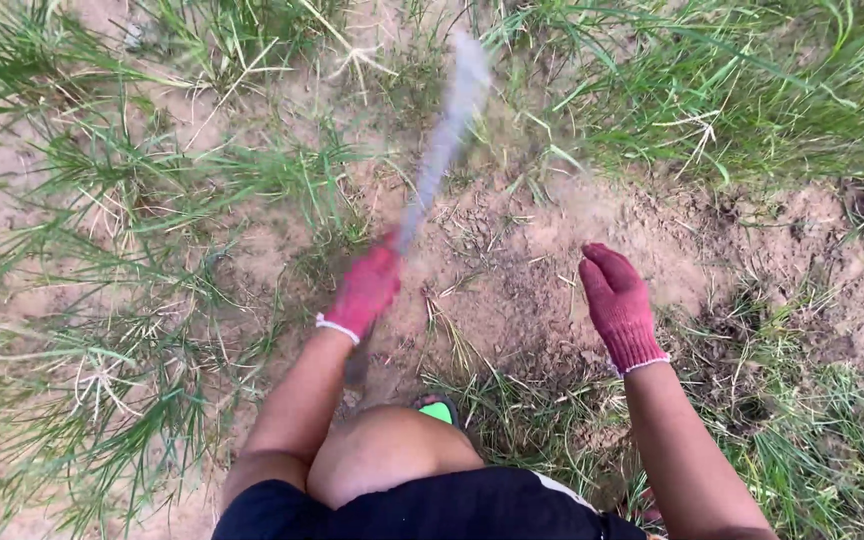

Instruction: Using a curved blade to clear grass and weeds from a dirt patch.

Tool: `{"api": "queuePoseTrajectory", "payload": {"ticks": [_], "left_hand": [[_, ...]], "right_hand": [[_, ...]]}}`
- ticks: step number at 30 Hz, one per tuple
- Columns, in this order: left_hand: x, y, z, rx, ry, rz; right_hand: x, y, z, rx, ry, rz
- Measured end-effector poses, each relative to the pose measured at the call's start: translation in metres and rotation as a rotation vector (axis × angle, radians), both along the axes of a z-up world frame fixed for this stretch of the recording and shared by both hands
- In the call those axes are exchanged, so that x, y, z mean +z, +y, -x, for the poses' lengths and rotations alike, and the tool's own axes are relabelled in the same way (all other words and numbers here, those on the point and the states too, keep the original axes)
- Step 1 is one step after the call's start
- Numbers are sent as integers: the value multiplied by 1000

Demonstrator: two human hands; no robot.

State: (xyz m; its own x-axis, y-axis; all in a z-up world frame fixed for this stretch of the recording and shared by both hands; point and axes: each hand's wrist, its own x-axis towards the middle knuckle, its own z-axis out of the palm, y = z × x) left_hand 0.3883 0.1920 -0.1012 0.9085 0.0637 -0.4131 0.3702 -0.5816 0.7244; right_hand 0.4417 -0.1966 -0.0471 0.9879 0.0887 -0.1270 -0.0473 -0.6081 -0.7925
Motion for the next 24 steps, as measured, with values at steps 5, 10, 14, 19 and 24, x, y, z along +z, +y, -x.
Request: {"api": "queuePoseTrajectory", "payload": {"ticks": [5,10,14,19,24], "left_hand": [[9,-20,16,401,31,376],[15,-4,20,49,135,178],[41,22,-16,496,113,414],[-147,26,18,-171,-283,-408],[70,-1,-4,168,177,411]], "right_hand": [[6,9,15,-63,84,47],[-4,21,18,-38,140,30],[12,27,10,-18,117,2],[33,42,4,-42,141,74],[1,26,10,26,72,-52]]}}
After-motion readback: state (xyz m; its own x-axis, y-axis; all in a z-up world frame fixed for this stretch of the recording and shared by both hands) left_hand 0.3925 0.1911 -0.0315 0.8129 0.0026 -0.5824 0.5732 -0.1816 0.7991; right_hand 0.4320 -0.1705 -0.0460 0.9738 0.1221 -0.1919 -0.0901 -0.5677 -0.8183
